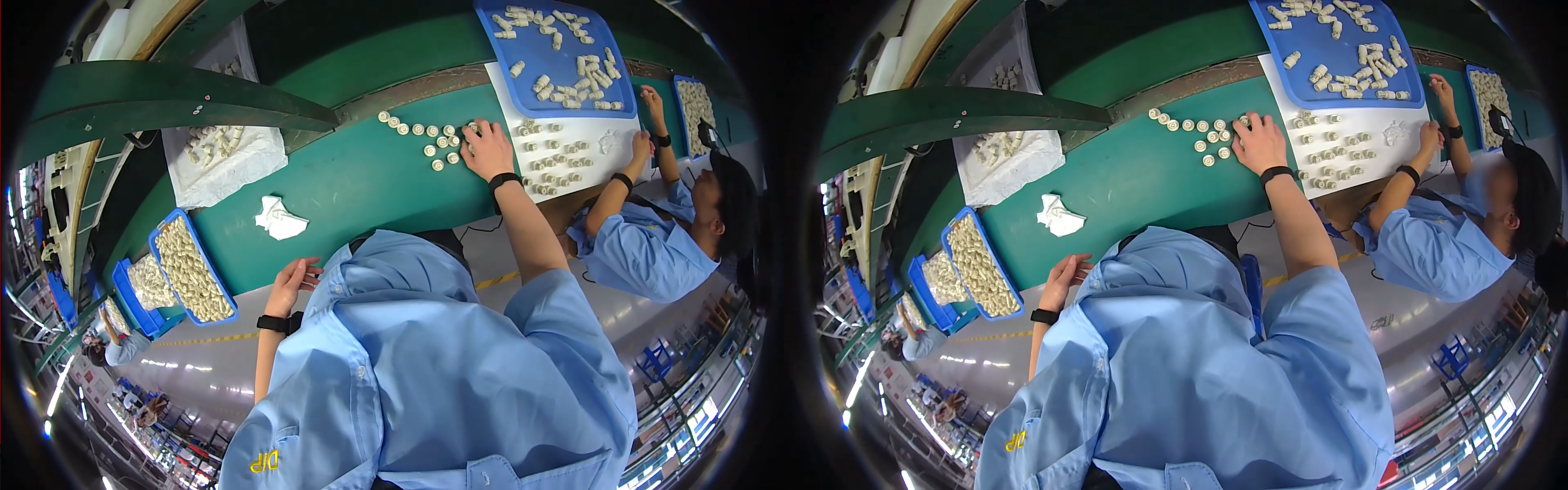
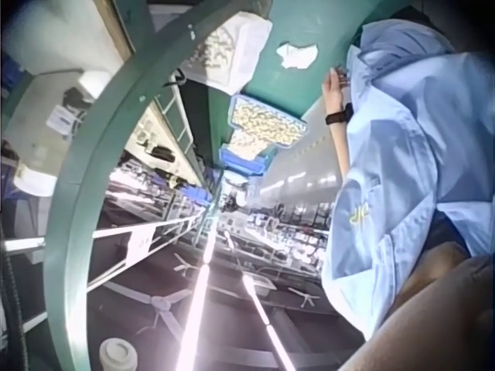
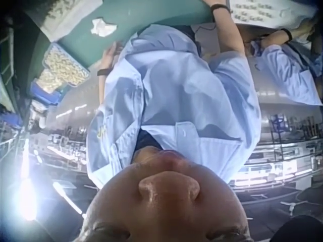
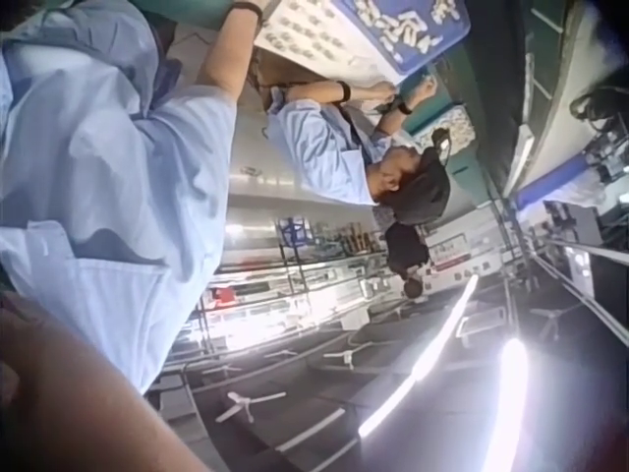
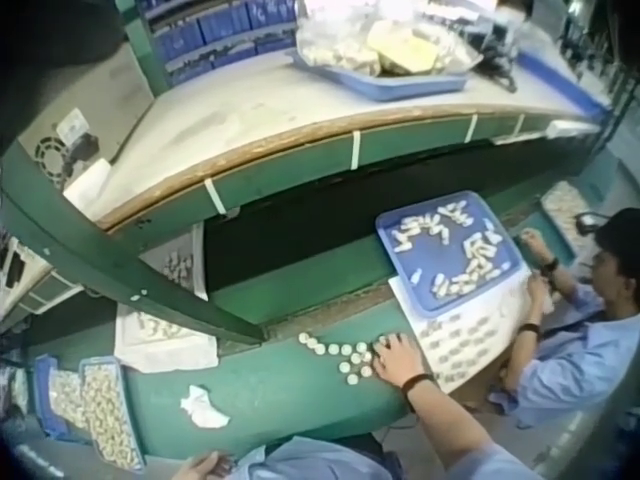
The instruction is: The person picks up white plastic components from a green table and places them onto a white cloth. They then pick up the components from the cloth, inspect them, and place them back onto the table before moving a blue tray from a shelf.
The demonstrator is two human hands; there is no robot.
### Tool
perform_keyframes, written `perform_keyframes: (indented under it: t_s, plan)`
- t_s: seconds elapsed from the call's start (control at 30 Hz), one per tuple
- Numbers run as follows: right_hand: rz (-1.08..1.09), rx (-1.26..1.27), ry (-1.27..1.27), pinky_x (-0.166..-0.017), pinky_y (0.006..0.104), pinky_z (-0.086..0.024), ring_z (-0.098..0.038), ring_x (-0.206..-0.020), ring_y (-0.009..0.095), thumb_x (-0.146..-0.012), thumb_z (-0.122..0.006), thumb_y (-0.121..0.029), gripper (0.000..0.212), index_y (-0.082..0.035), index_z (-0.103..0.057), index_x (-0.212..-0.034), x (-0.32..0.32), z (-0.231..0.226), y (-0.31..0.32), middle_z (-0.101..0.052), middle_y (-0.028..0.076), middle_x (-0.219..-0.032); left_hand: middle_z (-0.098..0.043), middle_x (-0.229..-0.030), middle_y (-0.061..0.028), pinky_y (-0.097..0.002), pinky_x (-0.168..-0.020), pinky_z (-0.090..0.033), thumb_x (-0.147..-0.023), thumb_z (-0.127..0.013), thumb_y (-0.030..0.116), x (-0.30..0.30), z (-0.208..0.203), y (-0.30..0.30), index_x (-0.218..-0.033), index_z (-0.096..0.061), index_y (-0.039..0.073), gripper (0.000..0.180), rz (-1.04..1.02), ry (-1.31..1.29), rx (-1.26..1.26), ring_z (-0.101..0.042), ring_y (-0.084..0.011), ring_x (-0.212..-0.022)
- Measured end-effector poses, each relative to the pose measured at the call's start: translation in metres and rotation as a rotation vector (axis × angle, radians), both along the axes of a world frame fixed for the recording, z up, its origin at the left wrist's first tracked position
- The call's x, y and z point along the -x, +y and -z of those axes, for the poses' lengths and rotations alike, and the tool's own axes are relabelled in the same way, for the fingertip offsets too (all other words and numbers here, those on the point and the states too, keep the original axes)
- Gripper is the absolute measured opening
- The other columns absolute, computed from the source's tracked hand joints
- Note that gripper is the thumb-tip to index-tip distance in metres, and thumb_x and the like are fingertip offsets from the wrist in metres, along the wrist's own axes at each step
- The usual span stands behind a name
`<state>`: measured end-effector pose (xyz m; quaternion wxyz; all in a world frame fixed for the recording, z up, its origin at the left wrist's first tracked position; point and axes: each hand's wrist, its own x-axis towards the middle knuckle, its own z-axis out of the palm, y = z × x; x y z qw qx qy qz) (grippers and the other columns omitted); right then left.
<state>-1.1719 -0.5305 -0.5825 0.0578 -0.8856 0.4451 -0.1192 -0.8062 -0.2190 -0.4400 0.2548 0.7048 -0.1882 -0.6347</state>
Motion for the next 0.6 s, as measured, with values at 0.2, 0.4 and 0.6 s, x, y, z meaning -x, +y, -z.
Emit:
perform_keyframes:
  t_s: [0.2,0.4,0.6]
  plan:
    - [0.171,0.004,0.017,-0.06,0.0405,-0.053,-0.055,-0.094,0.029,-0.074,-0.066,-0.022,0.028,-0.018,-0.061,-0.101,-0.006,-0.004,0.001,-0.051,0.008,-0.104,-0.066,-0.097,-0.0077,-0.027,-0.074,-0.049,-0.1,-0.041,0.043,-0.004,0.007,0.008,-0.119,-0.059,0.001,0.049,-0.006,-0.015,0.013,-0.06,-0.0126,-0.081]
    - [0.275,-0.109,0.016,-0.063,0.0426,-0.054,-0.054,-0.099,0.03,-0.074,-0.067,-0.021,0.033,-0.016,-0.059,-0.105,-0.009,-0.004,0.011,-0.049,0.01,-0.107,-0.067,-0.094,-0.0067,-0.0272,-0.073,-0.05,-0.1,-0.044,0.039,-0.006,0.015,0.013,-0.115,-0.06,0.002,0.043,-0.013,-0.037,0.007,-0.061,-0.0127,-0.08]
    - [0.416,-0.156,-0.058,-0.063,0.0439,-0.053,-0.057,-0.098,0.03,-0.073,-0.068,-0.018,0.029,-0.016,-0.057,-0.101,-0.016,-0.017,0.023,-0.049,0.01,-0.105,-0.066,-0.093,-0.0119,-0.0286,-0.068,-0.054,-0.099,-0.049,0.029,-0.008,0.024,0.016,-0.111,-0.06,-0.001,0.034,0.0,-0.034,0.023,-0.066,-0.0164,-0.077]
